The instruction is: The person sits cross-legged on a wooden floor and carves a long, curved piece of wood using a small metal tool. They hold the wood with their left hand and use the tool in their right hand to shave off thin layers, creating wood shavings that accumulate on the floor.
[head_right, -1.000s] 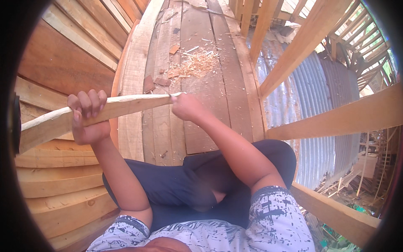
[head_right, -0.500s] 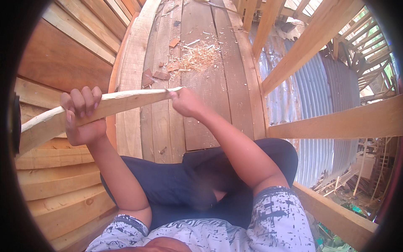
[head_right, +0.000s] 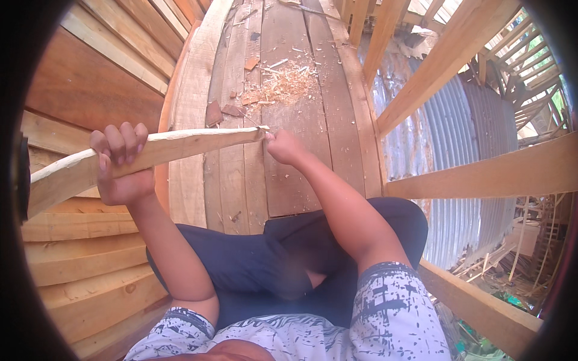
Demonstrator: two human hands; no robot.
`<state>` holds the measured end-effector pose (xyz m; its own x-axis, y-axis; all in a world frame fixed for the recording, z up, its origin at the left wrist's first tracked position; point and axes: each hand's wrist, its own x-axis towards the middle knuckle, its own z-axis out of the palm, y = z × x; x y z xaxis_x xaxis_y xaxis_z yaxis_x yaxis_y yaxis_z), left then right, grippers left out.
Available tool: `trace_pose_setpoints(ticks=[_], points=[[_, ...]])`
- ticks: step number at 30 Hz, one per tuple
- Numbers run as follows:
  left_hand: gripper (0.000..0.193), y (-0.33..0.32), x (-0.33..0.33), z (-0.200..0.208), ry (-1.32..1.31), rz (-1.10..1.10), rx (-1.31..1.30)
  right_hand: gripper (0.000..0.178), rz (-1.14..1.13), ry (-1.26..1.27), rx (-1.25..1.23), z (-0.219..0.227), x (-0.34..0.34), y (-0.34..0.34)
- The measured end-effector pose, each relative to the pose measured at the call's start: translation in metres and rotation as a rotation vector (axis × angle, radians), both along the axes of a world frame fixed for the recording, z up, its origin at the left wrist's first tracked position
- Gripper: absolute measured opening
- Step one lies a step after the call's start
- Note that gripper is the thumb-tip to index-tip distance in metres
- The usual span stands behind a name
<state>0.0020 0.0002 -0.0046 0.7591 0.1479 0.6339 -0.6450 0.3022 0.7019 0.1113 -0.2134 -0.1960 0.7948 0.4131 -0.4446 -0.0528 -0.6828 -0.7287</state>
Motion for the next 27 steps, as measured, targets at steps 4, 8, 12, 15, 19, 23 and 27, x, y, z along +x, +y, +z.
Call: trace_pose_setpoints(ticks=[4, 8, 12, 15, 19, 23, 27], points=[[0.025, 0.004, -0.006, 0.001, -0.011, -0.005, 0.028, 0.049, 0.062, -0.174, 0.098, 0.052, -0.029, 0.031], [0.025, 0.004, -0.006, -0.005, -0.014, 0.013, 0.04, 0.048, 0.024, -0.152, 0.192, 0.052, -0.043, 0.038], [0.025, -0.005, 0.003, -0.001, -0.057, 0.007, 0.016, 0.049, -0.076, -0.136, 0.063, -0.03, -0.011, 0.011], [0.026, -0.011, 0.001, 0.002, -0.05, 0.078, 0.042, 0.05, -0.059, -0.072, 0.145, 0.002, -0.016, 0.03], [0.023, -0.015, -0.002, 0.001, -0.033, 0.113, 0.037, 0.049, -0.004, -0.237, 0.35, 0.046, -0.046, 0.044], [0.024, -0.022, 0.004, 0.001, -0.045, 0.153, 0.009, 0.049, -0.069, -0.105, 0.274, 0.029, -0.034, 0.038], [0.027, -0.011, 0.001, -0.002, -0.047, 0.164, -0.017, 0.049, 0.003, -0.175, 0.281, 0.049, -0.042, 0.044]])
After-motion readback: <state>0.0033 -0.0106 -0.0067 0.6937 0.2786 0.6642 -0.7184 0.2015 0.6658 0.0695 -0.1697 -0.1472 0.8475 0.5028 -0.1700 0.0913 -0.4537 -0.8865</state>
